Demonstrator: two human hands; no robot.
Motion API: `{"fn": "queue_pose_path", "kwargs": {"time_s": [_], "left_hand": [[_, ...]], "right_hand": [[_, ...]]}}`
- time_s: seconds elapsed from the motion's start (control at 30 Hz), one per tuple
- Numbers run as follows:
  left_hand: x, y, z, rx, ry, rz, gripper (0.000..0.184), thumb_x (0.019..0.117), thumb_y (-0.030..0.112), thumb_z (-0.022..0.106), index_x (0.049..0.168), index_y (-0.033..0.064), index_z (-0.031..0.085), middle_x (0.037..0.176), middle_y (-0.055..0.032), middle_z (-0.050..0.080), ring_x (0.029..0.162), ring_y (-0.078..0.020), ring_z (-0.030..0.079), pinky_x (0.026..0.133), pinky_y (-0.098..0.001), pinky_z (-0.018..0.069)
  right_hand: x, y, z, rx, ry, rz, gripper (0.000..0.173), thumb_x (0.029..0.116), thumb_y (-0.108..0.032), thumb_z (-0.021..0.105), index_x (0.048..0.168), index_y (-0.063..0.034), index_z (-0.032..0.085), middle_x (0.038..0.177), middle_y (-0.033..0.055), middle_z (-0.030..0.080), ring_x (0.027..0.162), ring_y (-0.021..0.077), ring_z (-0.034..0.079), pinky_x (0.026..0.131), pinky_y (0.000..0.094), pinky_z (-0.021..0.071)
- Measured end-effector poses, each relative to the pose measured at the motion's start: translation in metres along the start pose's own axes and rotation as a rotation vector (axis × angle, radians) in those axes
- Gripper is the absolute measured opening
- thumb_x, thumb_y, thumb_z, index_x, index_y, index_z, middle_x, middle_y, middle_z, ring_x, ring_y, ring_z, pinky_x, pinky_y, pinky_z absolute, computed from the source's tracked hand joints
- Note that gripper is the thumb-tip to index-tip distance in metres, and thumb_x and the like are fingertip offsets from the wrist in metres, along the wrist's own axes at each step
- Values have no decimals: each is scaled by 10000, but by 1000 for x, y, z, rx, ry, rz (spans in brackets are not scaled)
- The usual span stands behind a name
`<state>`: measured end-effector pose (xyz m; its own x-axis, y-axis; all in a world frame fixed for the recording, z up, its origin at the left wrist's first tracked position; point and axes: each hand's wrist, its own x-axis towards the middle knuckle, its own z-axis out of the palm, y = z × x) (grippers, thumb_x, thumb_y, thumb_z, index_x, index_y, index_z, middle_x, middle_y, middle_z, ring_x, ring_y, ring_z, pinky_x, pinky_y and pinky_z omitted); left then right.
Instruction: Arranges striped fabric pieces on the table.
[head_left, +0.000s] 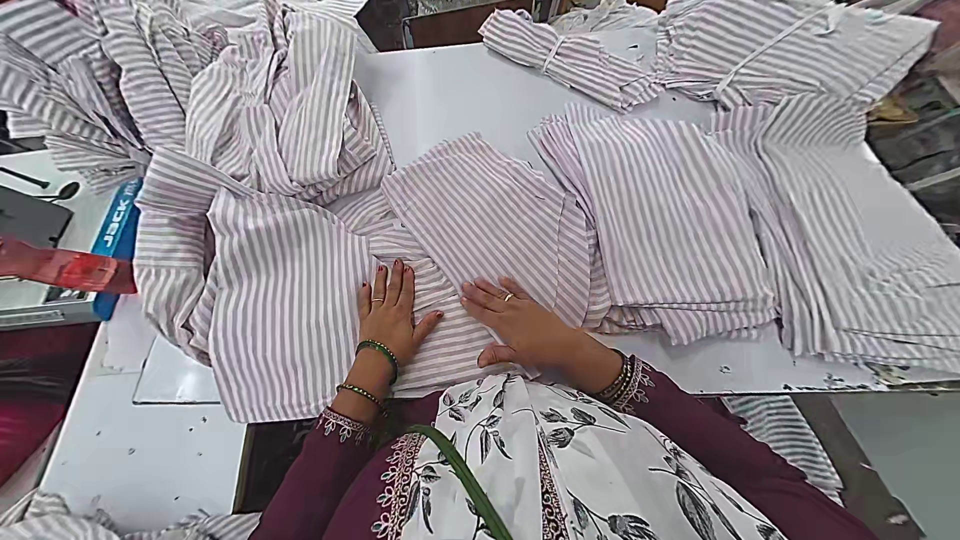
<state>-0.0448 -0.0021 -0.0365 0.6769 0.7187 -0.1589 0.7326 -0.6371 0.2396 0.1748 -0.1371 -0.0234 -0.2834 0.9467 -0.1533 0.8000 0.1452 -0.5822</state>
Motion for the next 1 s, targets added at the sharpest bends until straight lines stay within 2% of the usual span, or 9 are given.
{"fn": "queue_pose_path", "kwargs": {"time_s": [0.13,0.2,0.3,0.4,0.57,0.7,0.87,0.93,1.0], "left_hand": [[2,5,-8,27,-112,-43,934,996,681,364,1636,31,167,1722,-147,103,1594,-372,17,1230,-634,-24],[0,15,-9,16,-151,-18,931,1004,662,372,1632,10,155,1718,-179,89,1592,-386,9,1229,-649,-21],[-14,40,-4,-18,-194,131,937,994,629,451,1608,-38,210,1697,-239,130,1585,-403,75,1239,-631,55],[-26,50,11,-28,-102,287,821,1024,530,414,1569,-73,302,1663,-269,225,1562,-417,192,1233,-610,137],[-30,44,10,-40,-151,355,806,1032,518,421,1581,-56,286,1681,-225,212,1577,-372,168,1239,-592,122],[-36,37,9,-67,-148,468,696,1044,438,450,1549,-38,386,1649,-209,318,1551,-369,265,1230,-587,177],[-41,36,3,-124,-213,473,622,1055,361,490,1545,-14,411,1653,-179,326,1556,-346,260,1246,-559,167],[-42,33,6,-184,-120,515,537,1041,300,535,1463,-31,526,1583,-187,447,1503,-361,376,1227,-548,252],[-41,30,17,-306,117,591,312,993,141,592,1204,-47,723,1348,-186,670,1308,-364,610,1128,-513,437]], "right_hand": [[2,3,5,-25,57,-6,832,981,-647,451,1569,-62,394,1667,140,289,1562,320,216,1238,602,81],[2,5,7,-30,85,-12,786,992,-608,465,1556,-63,421,1655,139,318,1552,327,247,1230,613,106],[3,6,9,-43,122,-29,751,999,-578,457,1535,-52,453,1639,142,352,1539,338,279,1222,620,133],[2,11,9,-40,149,-52,803,951,-609,515,1519,-43,475,1624,147,379,1527,347,305,1215,625,154],[2,12,12,-43,201,-76,792,945,-604,522,1487,-27,514,1595,162,422,1501,362,357,1203,641,184],[2,11,11,-50,187,-65,721,975,-524,527,1501,-31,498,1606,155,407,1511,343,343,1212,627,168],[2,13,14,-55,226,-79,717,970,-529,531,1484,-29,519,1588,153,438,1492,353,376,1201,635,197],[2,13,14,-57,235,-85,706,970,-515,537,1481,-28,522,1583,153,444,1488,353,383,1198,635,202],[2,12,13,-53,221,-80,696,976,-498,542,1493,-34,509,1593,147,431,1497,346,369,1206,624,192]]}}
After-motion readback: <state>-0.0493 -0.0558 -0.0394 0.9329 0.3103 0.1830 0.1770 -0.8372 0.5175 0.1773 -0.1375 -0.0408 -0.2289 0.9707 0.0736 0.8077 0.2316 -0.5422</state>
